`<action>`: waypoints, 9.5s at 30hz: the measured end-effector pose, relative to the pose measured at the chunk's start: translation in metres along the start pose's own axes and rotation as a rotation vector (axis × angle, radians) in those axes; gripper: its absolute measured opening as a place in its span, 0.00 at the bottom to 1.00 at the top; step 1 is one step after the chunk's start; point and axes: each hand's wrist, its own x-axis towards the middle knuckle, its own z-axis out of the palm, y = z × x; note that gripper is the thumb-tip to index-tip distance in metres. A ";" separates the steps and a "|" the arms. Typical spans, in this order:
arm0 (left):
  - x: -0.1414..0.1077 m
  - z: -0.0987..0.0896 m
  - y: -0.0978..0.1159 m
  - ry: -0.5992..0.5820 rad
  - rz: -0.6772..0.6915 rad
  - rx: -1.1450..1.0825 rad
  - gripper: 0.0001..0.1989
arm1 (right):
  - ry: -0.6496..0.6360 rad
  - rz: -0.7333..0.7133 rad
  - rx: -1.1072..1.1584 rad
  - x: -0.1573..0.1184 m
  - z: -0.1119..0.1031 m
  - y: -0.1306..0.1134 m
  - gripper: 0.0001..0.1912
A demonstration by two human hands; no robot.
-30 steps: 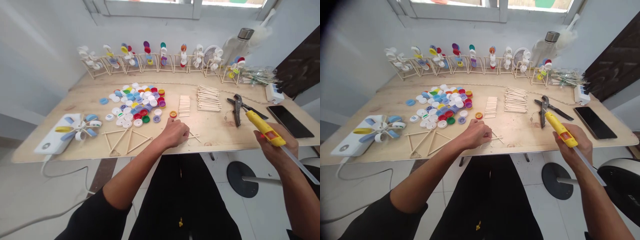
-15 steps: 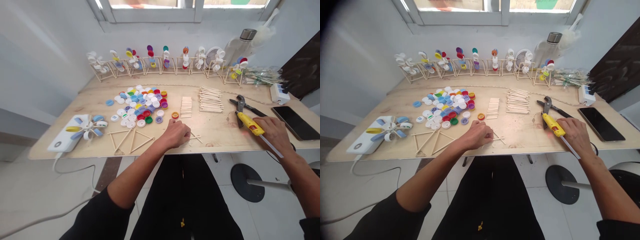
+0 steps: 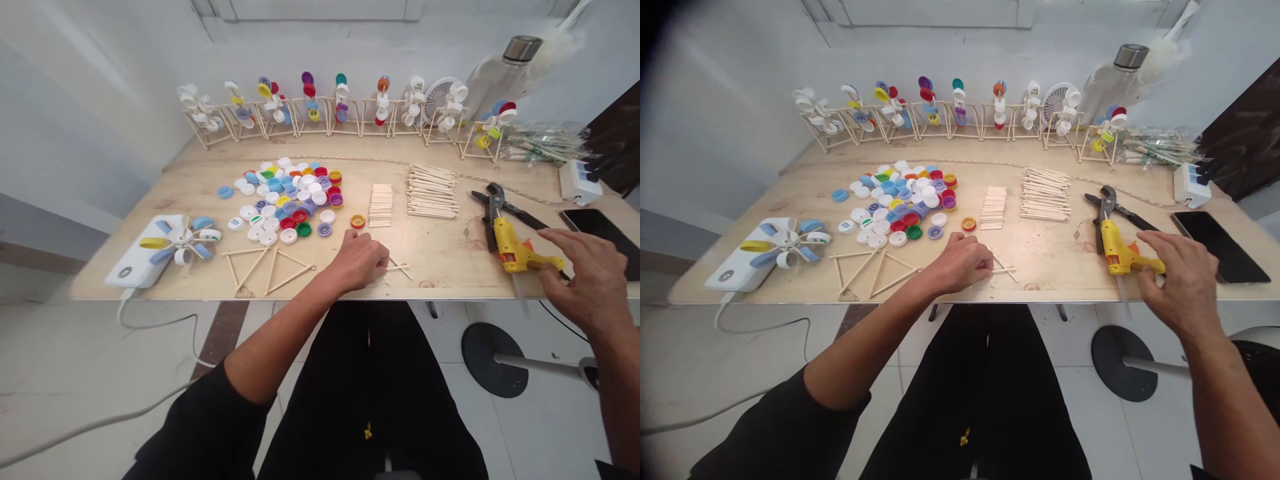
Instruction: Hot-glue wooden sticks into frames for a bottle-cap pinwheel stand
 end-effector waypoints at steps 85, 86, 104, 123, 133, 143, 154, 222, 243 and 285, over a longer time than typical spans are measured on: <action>-0.075 0.049 -0.008 0.516 -0.166 -0.193 0.07 | -0.357 -0.053 0.802 0.023 0.031 -0.139 0.06; -0.074 0.049 -0.009 0.524 -0.163 -0.196 0.07 | -0.356 -0.054 0.800 0.023 0.031 -0.139 0.06; -0.075 0.052 -0.013 0.535 -0.120 -0.208 0.07 | -0.374 -0.096 0.808 0.021 0.030 -0.133 0.05; -0.075 0.052 -0.014 0.540 -0.081 -0.175 0.07 | -0.327 -0.155 0.765 0.020 0.031 -0.137 0.03; -0.076 0.052 -0.013 0.525 -0.101 -0.179 0.08 | -0.300 -0.160 0.758 0.019 0.031 -0.137 0.02; -0.078 0.052 -0.014 0.522 -0.089 -0.196 0.07 | -0.283 -0.159 0.751 0.017 0.026 -0.138 0.03; -0.087 0.063 -0.003 0.649 -0.056 -0.106 0.09 | -0.237 -0.140 0.701 0.002 0.023 -0.136 0.11; -0.079 0.075 0.001 0.738 0.002 0.084 0.13 | -0.213 -0.177 0.665 -0.004 0.023 -0.139 0.19; -0.076 0.080 -0.003 0.764 0.024 0.110 0.15 | -0.196 -0.225 0.648 -0.002 0.025 -0.140 0.21; -0.078 0.066 -0.004 0.655 -0.088 -0.172 0.09 | -0.127 0.085 0.687 -0.006 0.036 -0.144 0.08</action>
